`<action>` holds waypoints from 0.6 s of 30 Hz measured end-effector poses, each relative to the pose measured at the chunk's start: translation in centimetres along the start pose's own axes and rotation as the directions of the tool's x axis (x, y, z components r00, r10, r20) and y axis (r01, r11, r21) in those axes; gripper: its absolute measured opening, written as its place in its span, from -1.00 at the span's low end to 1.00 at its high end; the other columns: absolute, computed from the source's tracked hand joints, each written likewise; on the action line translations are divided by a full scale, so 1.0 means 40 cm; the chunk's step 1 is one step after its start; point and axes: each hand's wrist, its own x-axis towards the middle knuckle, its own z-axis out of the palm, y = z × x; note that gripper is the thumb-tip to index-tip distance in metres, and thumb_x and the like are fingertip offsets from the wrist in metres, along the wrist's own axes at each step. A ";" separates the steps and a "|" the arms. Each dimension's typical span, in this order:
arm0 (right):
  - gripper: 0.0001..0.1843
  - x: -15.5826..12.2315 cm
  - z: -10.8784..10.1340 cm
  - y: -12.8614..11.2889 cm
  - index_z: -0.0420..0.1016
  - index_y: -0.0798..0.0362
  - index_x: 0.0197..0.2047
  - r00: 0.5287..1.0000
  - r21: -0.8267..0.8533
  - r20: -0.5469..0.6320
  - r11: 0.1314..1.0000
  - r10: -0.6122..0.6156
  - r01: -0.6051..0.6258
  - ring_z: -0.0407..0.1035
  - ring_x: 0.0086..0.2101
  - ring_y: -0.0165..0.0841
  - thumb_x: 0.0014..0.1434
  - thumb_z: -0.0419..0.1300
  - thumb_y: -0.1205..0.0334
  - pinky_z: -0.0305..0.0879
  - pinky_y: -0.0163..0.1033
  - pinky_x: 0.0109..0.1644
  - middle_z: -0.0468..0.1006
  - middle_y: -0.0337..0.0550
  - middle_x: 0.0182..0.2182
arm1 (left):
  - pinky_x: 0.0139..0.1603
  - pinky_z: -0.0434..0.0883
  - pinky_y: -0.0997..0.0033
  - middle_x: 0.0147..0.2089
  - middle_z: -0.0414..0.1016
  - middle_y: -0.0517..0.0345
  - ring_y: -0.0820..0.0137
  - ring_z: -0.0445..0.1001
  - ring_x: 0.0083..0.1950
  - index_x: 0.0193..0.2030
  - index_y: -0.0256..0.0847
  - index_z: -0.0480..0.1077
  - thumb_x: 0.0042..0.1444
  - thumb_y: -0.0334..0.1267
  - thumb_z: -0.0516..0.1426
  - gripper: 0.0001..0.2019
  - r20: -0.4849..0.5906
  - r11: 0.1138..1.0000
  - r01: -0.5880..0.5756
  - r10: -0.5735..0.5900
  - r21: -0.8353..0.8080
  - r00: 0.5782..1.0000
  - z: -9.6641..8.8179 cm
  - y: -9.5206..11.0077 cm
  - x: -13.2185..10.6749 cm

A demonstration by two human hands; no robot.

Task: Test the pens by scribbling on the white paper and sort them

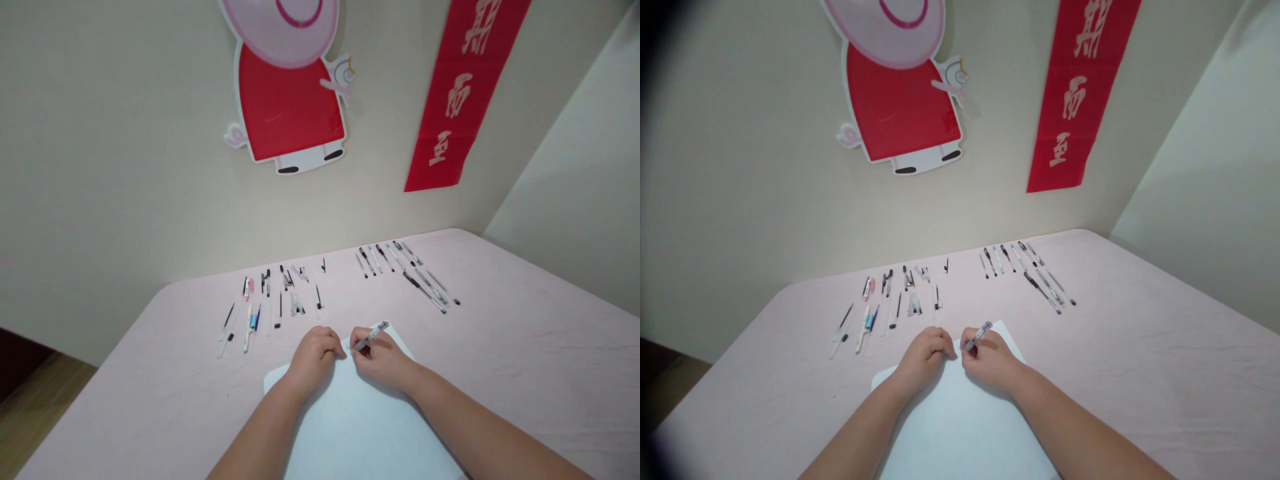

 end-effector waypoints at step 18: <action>-0.87 0.002 0.003 0.011 0.33 0.04 -0.53 1.000 0.034 -0.003 0.999 -0.013 0.013 0.14 -0.59 -0.45 -0.14 0.04 0.45 0.03 -0.36 -0.50 0.25 -0.36 -0.66 | -0.07 0.28 0.32 -0.36 0.52 0.12 0.34 0.41 -0.21 -0.49 -0.19 0.55 -0.17 -0.63 -0.04 -0.61 -0.001 1.000 -0.012 0.012 0.005 1.000 0.000 -0.004 -0.002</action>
